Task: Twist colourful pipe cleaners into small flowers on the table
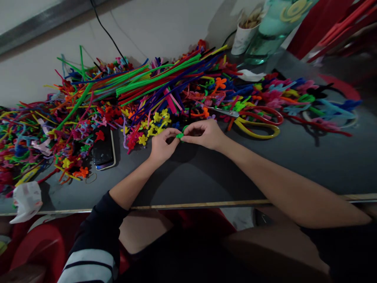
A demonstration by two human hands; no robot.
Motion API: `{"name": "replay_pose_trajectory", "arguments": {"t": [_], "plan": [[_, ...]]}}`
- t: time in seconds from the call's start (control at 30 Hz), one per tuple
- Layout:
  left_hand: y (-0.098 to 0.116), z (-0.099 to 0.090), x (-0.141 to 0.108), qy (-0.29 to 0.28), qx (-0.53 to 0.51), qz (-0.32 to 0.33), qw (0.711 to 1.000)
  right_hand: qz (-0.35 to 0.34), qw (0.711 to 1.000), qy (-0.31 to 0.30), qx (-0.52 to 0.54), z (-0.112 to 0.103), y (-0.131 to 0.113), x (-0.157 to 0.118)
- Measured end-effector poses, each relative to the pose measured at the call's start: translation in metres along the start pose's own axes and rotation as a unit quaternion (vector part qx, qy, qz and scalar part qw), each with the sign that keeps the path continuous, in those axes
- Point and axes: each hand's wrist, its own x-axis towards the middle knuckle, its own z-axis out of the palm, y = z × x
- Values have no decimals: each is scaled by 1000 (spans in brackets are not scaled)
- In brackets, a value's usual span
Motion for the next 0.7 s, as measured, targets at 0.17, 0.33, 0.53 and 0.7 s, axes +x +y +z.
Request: {"name": "replay_pose_trajectory", "arguments": {"t": [0.17,0.33,0.53,0.7], "plan": [[-3,1,1,29,1,-20,999,-6,999,8,-32,1,-2,-1],[-5,2,2,56,-3,-25,998,-35,994,8,-103,6,-5,-2],[-7,2,3,71,12,-36,997,-41,991,31,-122,9,-7,-3],[-9,3,4,85,8,-59,995,-31,993,19,-115,11,-5,-2]]}}
